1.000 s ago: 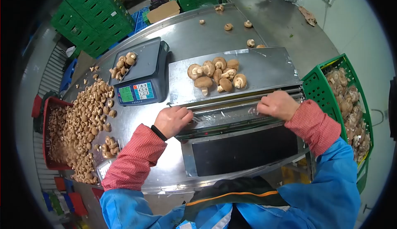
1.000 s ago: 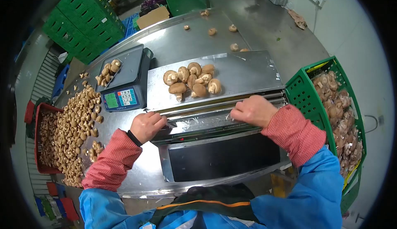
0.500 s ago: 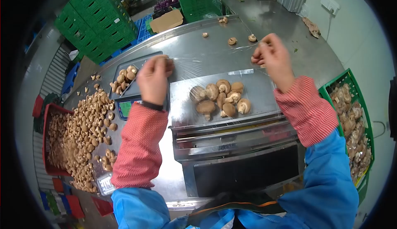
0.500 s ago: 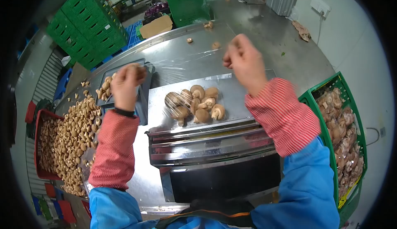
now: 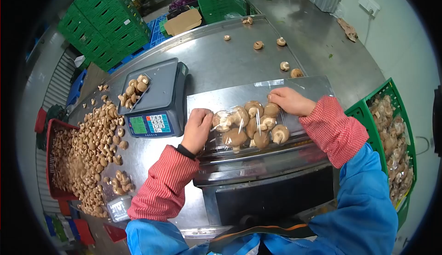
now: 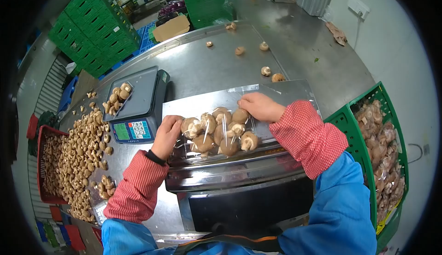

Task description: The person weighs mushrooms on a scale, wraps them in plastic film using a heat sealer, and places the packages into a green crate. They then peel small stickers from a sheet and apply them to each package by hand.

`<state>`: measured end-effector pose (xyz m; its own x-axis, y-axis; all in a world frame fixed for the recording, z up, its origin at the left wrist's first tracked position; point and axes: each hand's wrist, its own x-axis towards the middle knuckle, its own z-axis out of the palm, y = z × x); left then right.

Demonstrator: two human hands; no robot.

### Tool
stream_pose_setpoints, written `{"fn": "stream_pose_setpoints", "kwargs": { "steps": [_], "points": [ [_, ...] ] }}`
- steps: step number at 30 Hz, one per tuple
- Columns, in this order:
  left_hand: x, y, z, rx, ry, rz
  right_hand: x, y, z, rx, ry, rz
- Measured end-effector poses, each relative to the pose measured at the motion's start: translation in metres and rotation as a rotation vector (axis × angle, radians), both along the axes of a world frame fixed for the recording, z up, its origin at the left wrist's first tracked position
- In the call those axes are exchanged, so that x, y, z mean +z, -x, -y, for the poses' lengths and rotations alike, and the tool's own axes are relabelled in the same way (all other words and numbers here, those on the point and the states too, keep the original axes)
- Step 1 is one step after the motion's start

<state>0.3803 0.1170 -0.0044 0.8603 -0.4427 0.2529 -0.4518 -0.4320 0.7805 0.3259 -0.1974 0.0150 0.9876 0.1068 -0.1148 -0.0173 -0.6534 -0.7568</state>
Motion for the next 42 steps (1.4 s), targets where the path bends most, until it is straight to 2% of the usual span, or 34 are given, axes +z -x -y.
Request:
{"fn": "stream_pose_setpoints", "kwargs": {
  "steps": [2, 5, 7, 11, 13, 14, 15, 17, 18, 19, 20, 21, 22, 24, 26, 29, 30, 32, 33, 36, 37, 40, 41, 42],
  "points": [
    [-0.010, 0.019, -0.001, 0.067, 0.114, -0.267, -0.004, 0.010, -0.006, -0.022, -0.040, 0.068],
    [-0.007, 0.032, 0.012, 0.198, 0.008, -0.120, -0.014, 0.023, -0.019, -0.122, -0.210, 0.075],
    [-0.014, 0.023, 0.016, 0.202, 0.037, -0.163, -0.014, 0.027, -0.022, -0.219, -0.306, 0.035],
    [-0.017, 0.032, 0.013, 0.211, 0.195, -0.376, -0.009, 0.038, -0.026, -0.234, -0.525, -0.038],
    [0.014, 0.067, 0.008, 0.208, 0.261, -0.525, 0.007, 0.063, -0.033, -0.245, -0.660, -0.050],
    [0.053, 0.092, 0.006, 0.221, 0.278, -0.758, 0.018, 0.078, -0.035, -0.218, -0.605, -0.024],
    [0.052, 0.108, -0.005, 0.134, 0.137, -0.584, 0.029, 0.098, -0.039, -0.192, -0.554, 0.002],
    [0.055, 0.154, -0.014, 0.211, 0.367, -0.712, 0.031, 0.138, -0.049, -0.160, -0.485, 0.016],
    [0.054, 0.173, -0.025, 0.197, 0.232, -0.708, 0.028, 0.158, -0.054, -0.155, -0.468, 0.008],
    [0.025, 0.192, -0.037, 0.121, 0.166, -0.479, 0.024, 0.176, -0.061, -0.162, -0.468, 0.005],
    [0.043, 0.213, -0.031, 0.286, 0.323, -0.849, 0.020, 0.193, -0.068, -0.170, -0.467, 0.002],
    [0.020, 0.227, -0.041, 0.296, 0.272, -0.775, 0.009, 0.207, -0.073, -0.187, -0.486, -0.034],
    [-0.007, 0.238, -0.048, 0.302, 0.219, -0.703, -0.002, 0.218, -0.077, -0.221, -0.362, -0.063],
    [-0.028, 0.247, -0.049, 0.341, 0.161, -0.554, -0.006, 0.229, -0.078, -0.164, -0.263, -0.142],
    [-0.032, 0.252, -0.046, 0.350, -0.036, -0.298, -0.024, 0.240, -0.077, -0.198, -0.145, -0.152],
    [-0.037, 0.251, -0.054, 0.319, -0.110, -0.264, -0.038, 0.249, -0.048, -0.267, -0.460, -0.290],
    [-0.042, 0.251, -0.057, 0.306, -0.110, -0.248, -0.042, 0.254, -0.042, -0.279, -0.409, -0.273],
    [-0.050, 0.254, -0.062, 0.326, 0.044, -0.379, -0.054, 0.267, -0.039, -0.414, -0.410, -0.107],
    [-0.052, 0.256, -0.063, 0.334, 0.123, -0.443, -0.026, 0.271, -0.042, -0.466, -0.197, -0.138],
    [-0.023, 0.266, -0.066, 0.391, 0.192, -0.812, -0.021, 0.294, -0.045, -0.405, 0.086, 0.021],
    [-0.031, 0.271, -0.069, 0.358, 0.213, -0.790, -0.019, 0.299, -0.049, -0.384, 0.054, 0.000],
    [-0.046, 0.278, -0.081, 0.275, 0.156, -0.683, -0.035, 0.302, -0.062, -0.487, -0.173, 0.188],
    [-0.053, 0.280, -0.077, 0.322, 0.238, -0.580, -0.039, 0.303, -0.068, -0.535, -0.201, 0.207],
    [-0.051, 0.280, -0.077, 0.369, 0.309, -0.653, -0.041, 0.303, -0.071, -0.644, -0.429, 0.157]
  ]
}}
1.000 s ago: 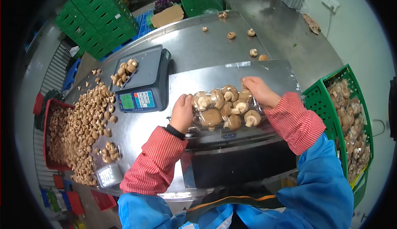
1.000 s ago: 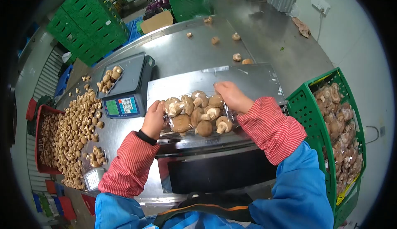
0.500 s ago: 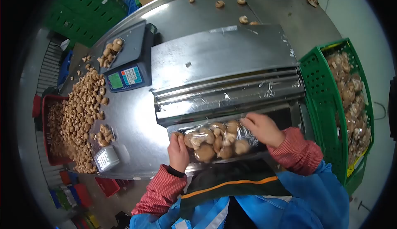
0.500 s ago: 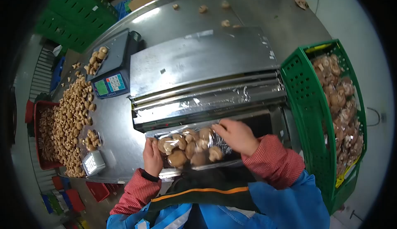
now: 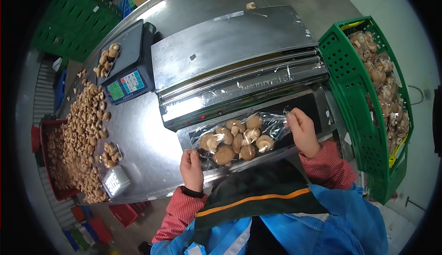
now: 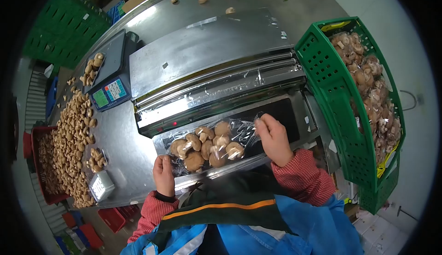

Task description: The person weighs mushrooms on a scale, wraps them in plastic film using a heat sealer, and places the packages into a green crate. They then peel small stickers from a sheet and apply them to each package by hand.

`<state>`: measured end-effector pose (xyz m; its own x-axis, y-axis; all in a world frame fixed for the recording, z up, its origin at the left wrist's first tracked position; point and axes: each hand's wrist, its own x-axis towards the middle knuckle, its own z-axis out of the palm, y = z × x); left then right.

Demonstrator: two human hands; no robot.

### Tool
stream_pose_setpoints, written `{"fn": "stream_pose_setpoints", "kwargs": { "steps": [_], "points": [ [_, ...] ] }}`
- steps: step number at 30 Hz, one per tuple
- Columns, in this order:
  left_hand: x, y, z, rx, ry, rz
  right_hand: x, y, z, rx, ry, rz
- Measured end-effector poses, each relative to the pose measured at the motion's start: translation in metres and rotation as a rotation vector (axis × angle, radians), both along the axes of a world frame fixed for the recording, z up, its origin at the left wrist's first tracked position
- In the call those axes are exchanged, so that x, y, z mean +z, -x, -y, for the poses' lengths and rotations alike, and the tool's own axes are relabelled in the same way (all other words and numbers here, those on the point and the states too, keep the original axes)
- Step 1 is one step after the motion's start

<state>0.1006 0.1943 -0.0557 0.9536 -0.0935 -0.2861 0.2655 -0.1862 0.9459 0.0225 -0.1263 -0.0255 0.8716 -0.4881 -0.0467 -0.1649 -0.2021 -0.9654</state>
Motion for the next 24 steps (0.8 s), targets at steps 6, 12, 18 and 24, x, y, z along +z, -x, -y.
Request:
{"fn": "stream_pose_setpoints", "kwargs": {
  "steps": [6, 12, 18, 24],
  "points": [
    [0.036, 0.013, -0.043, 0.235, 0.253, -0.181, 0.007, 0.018, -0.003, -0.287, -0.510, -0.060],
    [0.056, 0.030, -0.042, 0.190, 0.024, -0.111, 0.005, 0.052, 0.006, 0.088, -0.451, -0.206],
    [0.025, 0.024, -0.027, 0.431, 0.323, -0.270, 0.002, 0.037, -0.011, -0.057, -0.618, -0.003],
    [0.041, 0.025, -0.058, 0.385, 0.252, -0.252, 0.016, 0.044, -0.010, -0.223, -0.476, -0.079]
  ]
}}
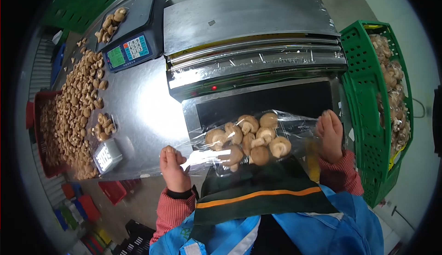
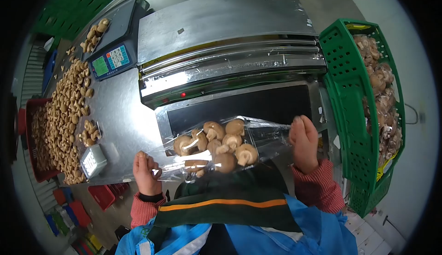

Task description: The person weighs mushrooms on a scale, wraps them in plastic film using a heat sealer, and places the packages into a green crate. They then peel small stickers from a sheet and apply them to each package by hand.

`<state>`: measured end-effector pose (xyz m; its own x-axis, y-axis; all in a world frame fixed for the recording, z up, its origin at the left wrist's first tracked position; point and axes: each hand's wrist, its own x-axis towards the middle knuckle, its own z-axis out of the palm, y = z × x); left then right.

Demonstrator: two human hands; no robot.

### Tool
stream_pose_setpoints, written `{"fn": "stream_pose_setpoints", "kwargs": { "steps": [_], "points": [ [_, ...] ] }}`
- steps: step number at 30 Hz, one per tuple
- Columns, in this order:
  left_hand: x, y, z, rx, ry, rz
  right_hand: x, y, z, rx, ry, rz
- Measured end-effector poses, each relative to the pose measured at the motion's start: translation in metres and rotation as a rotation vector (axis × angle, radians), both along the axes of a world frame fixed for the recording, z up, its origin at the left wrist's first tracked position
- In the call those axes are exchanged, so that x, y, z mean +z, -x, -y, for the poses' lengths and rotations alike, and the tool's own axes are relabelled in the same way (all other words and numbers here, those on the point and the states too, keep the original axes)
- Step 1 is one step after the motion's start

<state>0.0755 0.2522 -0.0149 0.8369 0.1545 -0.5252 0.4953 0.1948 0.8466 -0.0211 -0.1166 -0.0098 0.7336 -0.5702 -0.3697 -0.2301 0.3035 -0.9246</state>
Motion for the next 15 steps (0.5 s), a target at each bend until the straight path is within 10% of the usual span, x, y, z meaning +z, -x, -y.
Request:
{"fn": "stream_pose_setpoints", "kwargs": {
  "steps": [6, 10, 15],
  "points": [
    [-0.010, 0.018, -0.013, -0.087, -0.327, 0.127, -0.006, 0.027, 0.002, 0.112, 0.194, -0.100],
    [-0.006, 0.012, 0.015, 0.112, 0.027, -0.068, -0.021, 0.016, -0.009, 0.000, 0.291, -0.031],
    [-0.019, 0.013, 0.018, 0.156, 0.039, -0.069, -0.004, 0.013, -0.012, -0.023, -0.100, -0.002]
  ]
}}
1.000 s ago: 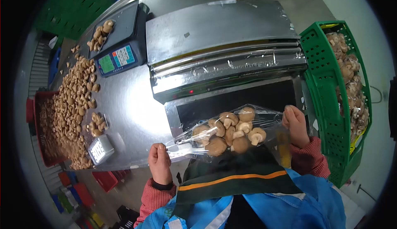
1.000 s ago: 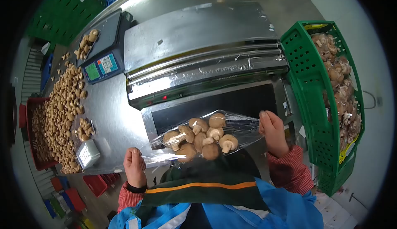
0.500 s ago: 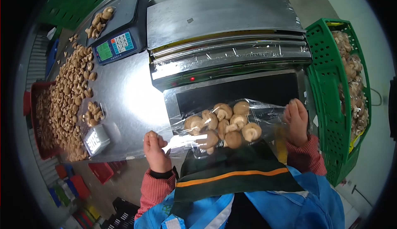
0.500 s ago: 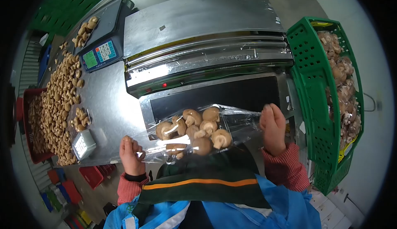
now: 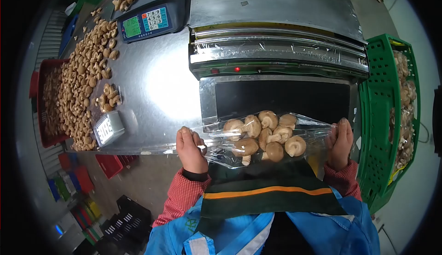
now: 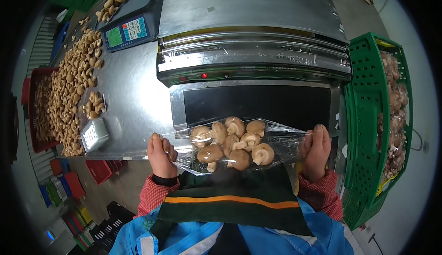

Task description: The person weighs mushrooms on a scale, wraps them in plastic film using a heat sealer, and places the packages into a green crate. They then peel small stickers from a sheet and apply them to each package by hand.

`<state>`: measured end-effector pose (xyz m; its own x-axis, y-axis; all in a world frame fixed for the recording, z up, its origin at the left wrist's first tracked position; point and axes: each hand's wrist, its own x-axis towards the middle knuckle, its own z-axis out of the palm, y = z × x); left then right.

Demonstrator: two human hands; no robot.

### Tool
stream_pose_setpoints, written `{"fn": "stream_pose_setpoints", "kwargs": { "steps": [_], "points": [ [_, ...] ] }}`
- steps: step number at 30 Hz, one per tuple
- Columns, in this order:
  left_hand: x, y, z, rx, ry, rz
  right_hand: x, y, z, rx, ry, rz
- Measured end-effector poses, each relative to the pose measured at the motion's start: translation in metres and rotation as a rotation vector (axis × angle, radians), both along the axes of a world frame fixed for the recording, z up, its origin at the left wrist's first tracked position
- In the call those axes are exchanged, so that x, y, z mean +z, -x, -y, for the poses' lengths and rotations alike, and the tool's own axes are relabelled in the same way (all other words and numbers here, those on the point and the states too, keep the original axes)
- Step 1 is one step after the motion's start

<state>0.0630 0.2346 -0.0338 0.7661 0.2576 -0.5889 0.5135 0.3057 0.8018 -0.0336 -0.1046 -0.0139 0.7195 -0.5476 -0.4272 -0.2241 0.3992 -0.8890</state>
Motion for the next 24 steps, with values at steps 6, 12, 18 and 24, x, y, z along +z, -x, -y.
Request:
{"fn": "stream_pose_setpoints", "kwargs": {
  "steps": [6, 12, 18, 24],
  "points": [
    [0.016, 0.004, -0.032, -0.249, -0.312, 0.236, 0.007, 0.014, 0.020, 0.120, 0.404, -0.111],
    [-0.023, 0.030, -0.055, -0.547, -0.867, 0.263, -0.043, 0.055, 0.036, 0.284, 1.082, -0.282],
    [-0.076, 0.054, -0.038, -0.933, -0.797, 0.201, -0.076, 0.061, -0.016, 0.736, 1.258, -0.482],
    [-0.100, 0.040, 0.012, -1.151, 0.012, 0.264, -0.097, 0.000, -0.109, 0.500, -0.817, 0.593]
  ]
}}
